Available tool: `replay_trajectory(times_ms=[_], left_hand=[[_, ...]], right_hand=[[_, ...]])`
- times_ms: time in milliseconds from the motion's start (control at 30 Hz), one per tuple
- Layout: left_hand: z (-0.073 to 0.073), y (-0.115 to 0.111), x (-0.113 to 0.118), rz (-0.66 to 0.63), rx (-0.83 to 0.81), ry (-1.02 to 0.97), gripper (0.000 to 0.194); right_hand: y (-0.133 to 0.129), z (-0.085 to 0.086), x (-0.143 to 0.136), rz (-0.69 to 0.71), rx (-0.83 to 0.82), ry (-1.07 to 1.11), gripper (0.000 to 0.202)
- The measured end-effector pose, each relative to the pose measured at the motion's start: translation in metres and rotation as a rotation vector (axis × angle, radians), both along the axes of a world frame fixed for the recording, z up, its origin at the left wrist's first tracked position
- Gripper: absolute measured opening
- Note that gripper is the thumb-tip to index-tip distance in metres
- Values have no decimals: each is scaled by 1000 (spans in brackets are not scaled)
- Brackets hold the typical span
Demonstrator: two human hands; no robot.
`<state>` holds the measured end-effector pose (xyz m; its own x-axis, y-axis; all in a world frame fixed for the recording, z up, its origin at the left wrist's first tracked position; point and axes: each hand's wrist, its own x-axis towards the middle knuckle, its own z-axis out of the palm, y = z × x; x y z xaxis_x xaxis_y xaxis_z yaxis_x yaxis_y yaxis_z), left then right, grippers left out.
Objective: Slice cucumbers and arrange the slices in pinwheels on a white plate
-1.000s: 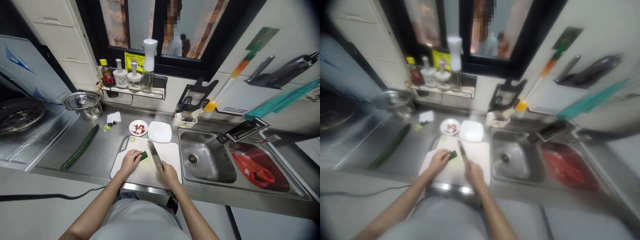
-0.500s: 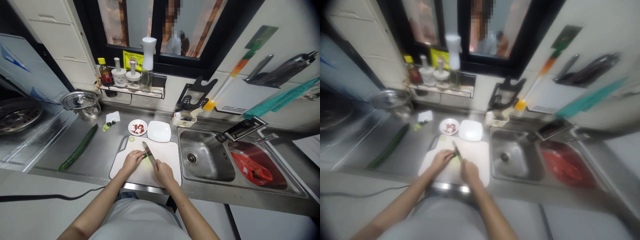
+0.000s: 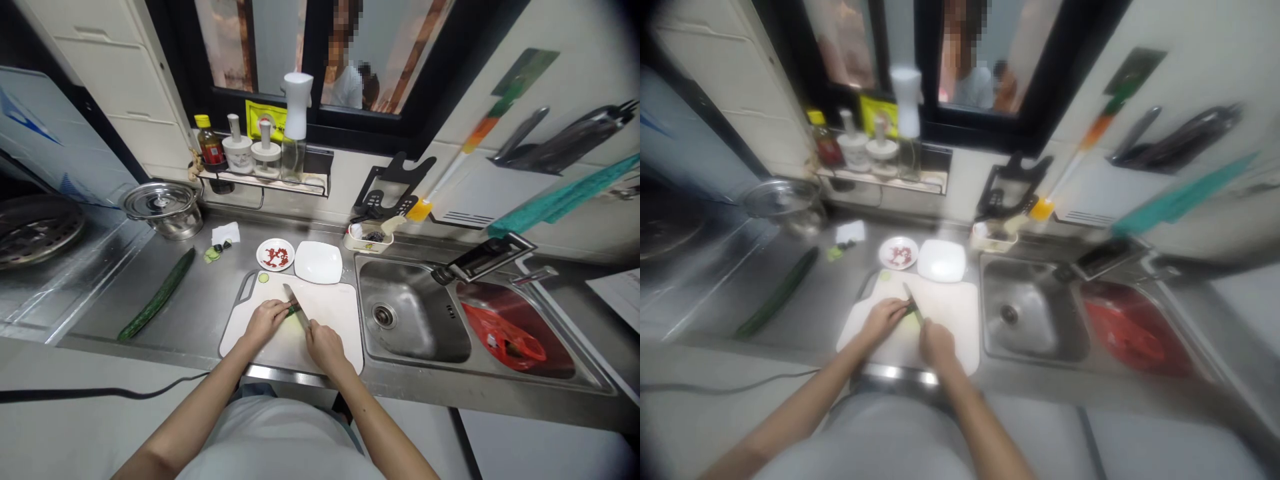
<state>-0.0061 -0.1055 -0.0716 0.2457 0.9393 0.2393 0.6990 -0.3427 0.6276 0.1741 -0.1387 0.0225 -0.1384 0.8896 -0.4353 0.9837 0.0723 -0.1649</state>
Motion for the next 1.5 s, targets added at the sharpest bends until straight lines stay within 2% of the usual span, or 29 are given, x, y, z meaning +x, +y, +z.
replay_trajectory(times_ms=[400,800,1033,1500], left_hand=[[-3,1,0,-12,30,-1,26],[-3,1,0,-9,17,-26,25],[-1,2,0,-15,8,-44,25],[1,3,0,-7,2,-52,25]], right_hand=[[0,5,1,36,-67,5,30],[-18,16,14,40,-136,-4,28],[-17,19,13,42,-128,-8,29],[2,5,0,59,-90,16,32]])
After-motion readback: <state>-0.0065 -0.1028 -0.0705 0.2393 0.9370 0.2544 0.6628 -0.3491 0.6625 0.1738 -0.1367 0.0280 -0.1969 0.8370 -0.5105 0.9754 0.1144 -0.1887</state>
